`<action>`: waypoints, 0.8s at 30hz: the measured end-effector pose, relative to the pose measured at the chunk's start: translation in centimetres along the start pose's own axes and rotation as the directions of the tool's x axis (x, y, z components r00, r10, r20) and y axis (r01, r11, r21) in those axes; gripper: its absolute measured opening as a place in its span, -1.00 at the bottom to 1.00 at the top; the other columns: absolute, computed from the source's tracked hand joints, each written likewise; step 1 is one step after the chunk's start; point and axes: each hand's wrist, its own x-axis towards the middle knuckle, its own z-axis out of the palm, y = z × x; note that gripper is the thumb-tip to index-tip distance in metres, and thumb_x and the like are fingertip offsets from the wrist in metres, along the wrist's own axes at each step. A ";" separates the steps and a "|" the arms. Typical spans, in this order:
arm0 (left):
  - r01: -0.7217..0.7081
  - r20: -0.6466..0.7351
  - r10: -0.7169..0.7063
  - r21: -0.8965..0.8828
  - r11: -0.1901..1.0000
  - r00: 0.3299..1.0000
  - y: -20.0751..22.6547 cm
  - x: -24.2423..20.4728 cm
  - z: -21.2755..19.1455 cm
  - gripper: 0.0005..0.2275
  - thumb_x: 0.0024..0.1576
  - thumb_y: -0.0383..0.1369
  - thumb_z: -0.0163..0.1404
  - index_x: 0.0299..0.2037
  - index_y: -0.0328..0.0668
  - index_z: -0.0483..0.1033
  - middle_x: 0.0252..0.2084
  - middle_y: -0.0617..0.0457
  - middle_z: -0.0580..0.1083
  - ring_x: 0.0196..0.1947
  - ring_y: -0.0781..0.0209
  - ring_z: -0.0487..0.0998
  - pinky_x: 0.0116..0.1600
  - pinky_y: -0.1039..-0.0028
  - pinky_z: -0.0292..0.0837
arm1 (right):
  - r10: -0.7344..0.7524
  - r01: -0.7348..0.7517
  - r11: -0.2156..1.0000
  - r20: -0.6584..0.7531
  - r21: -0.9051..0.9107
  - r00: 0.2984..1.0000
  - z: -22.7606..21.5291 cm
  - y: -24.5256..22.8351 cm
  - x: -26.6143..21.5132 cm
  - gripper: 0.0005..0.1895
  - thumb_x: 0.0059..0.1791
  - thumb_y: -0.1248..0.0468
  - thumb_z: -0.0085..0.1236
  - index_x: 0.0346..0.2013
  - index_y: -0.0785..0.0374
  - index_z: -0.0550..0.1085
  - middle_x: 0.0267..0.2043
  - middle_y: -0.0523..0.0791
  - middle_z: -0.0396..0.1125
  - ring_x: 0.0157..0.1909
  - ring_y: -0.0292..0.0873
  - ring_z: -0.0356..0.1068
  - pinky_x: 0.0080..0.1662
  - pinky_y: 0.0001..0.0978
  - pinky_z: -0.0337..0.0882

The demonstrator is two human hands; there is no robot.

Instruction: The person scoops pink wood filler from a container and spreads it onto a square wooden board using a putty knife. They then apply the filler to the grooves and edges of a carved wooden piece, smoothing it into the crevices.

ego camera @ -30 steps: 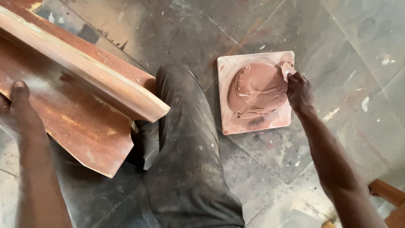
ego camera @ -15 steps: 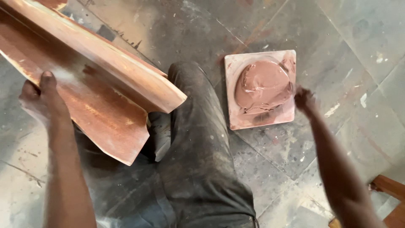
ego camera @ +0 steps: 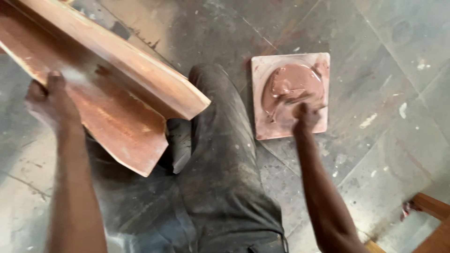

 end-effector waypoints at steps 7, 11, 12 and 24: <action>0.046 -0.009 -0.045 0.075 0.996 0.999 0.5 0.3 0.1 -0.65 0.28 -0.33 0.17 -0.48 -0.24 0.30 -0.51 0.11 0.29 -0.48 0.24 0.23 -0.35 0.21 0.15 | -0.607 0.896 0.379 0.668 -0.233 0.431 -5.3 -3.0 -7.0 -0.80 0.09 0.44 -0.07 -0.07 0.34 0.51 -0.08 0.02 0.42 -0.07 0.07 0.44 -0.03 -0.18 0.44; 0.076 -0.038 -0.072 0.090 0.993 0.997 -0.7 0.7 -0.2 -0.62 0.22 -0.29 0.23 -0.54 -0.17 0.28 -0.57 0.14 0.27 -0.54 0.23 0.20 -0.40 0.24 0.11 | -0.290 0.950 0.046 0.906 -0.309 0.308 -5.7 -6.1 -10.3 -0.64 -0.05 0.44 -0.05 -0.07 0.17 0.61 -0.08 -0.04 0.49 -0.08 0.08 0.46 -0.08 -0.08 0.48; 0.021 -0.050 -0.017 0.093 0.995 0.999 -0.9 0.6 -0.1 -0.60 0.21 -0.31 0.22 -0.56 -0.19 0.25 -0.57 0.12 0.25 -0.53 0.23 0.18 -0.40 0.24 0.12 | -0.218 0.953 0.010 0.930 -0.301 0.296 -5.1 -7.0 -9.7 -0.61 -0.10 0.45 -0.05 -0.09 0.15 0.62 -0.12 -0.06 0.50 -0.10 0.07 0.47 -0.10 -0.07 0.49; 0.188 0.007 -0.188 -0.015 0.982 0.982 -2.8 0.2 2.3 -0.60 0.31 -0.13 0.09 -0.39 -0.30 0.28 -0.46 -0.03 0.25 -0.39 0.14 0.22 -0.26 0.22 0.22 | -0.182 0.963 0.049 0.946 -0.263 0.268 -2.5 -7.5 -8.1 -0.65 -0.08 0.37 -0.02 -0.09 0.09 0.62 -0.09 -0.06 0.51 -0.13 0.07 0.48 -0.13 -0.09 0.49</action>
